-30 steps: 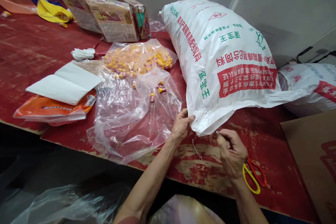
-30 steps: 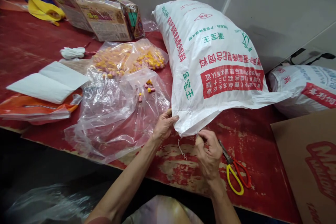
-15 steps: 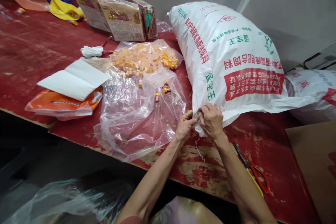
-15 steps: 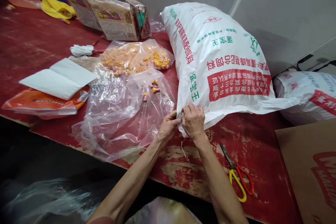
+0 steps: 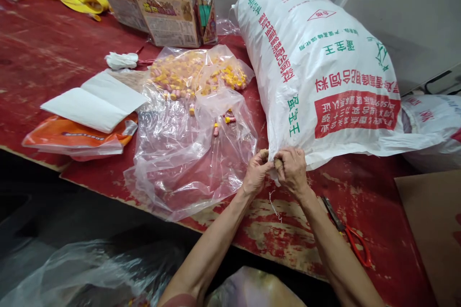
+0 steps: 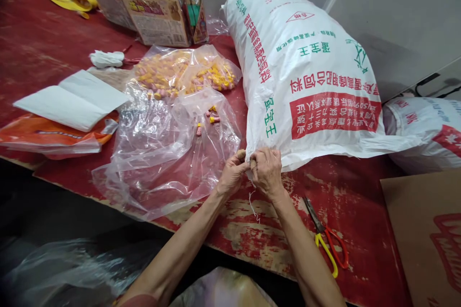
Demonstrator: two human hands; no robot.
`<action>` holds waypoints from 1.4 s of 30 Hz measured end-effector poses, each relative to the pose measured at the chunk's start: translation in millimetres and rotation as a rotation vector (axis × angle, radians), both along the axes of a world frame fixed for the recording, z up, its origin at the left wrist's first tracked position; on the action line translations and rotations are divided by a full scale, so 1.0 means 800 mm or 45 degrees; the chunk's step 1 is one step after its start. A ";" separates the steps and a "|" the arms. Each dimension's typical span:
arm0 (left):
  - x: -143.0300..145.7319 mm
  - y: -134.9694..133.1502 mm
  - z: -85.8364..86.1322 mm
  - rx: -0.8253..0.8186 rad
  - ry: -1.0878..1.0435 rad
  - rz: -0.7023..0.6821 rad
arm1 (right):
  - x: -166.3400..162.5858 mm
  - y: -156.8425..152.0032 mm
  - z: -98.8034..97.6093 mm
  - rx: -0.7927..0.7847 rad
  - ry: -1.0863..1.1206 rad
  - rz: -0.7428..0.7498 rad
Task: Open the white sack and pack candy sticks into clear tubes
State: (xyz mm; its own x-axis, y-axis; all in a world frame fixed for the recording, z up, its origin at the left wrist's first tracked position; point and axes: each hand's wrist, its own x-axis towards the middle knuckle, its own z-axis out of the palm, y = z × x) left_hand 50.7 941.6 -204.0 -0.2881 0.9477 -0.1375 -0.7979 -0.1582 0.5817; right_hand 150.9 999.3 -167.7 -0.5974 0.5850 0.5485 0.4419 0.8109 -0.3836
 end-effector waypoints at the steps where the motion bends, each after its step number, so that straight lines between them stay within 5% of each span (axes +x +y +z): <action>1: 0.000 0.000 0.000 -0.005 0.018 0.012 | -0.002 0.000 -0.001 0.018 0.017 -0.034; 5: -0.003 0.000 0.001 0.004 0.099 -0.012 | -0.012 -0.008 -0.006 -0.149 0.368 -0.286; 10: -0.009 -0.001 0.001 0.004 0.034 -0.009 | -0.003 -0.032 0.001 -0.115 0.365 0.015; 14: -0.008 -0.002 0.000 -0.030 -0.087 -0.041 | 0.021 -0.025 0.012 -0.055 0.412 -0.205; 23: -0.003 0.002 -0.007 -0.184 -0.189 0.115 | -0.003 -0.001 0.003 0.304 -0.301 -0.257; 29: -0.009 0.004 -0.008 -0.236 -0.035 0.188 | -0.028 0.007 0.007 0.228 -0.698 -0.163; 38: -0.006 0.022 0.019 -0.333 0.283 0.304 | -0.020 0.019 0.011 0.209 -0.640 -0.202; 42: -0.004 0.018 0.009 -0.345 0.326 0.361 | -0.019 0.019 0.006 0.218 -0.607 -0.215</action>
State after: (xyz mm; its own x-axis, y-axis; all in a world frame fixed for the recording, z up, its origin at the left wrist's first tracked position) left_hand 47.4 956.0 -197.0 -0.5873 0.7665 -0.2599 -0.5708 -0.1646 0.8044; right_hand 135.9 1014.2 -162.6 -0.7090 0.6204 0.3353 0.6645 0.7469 0.0232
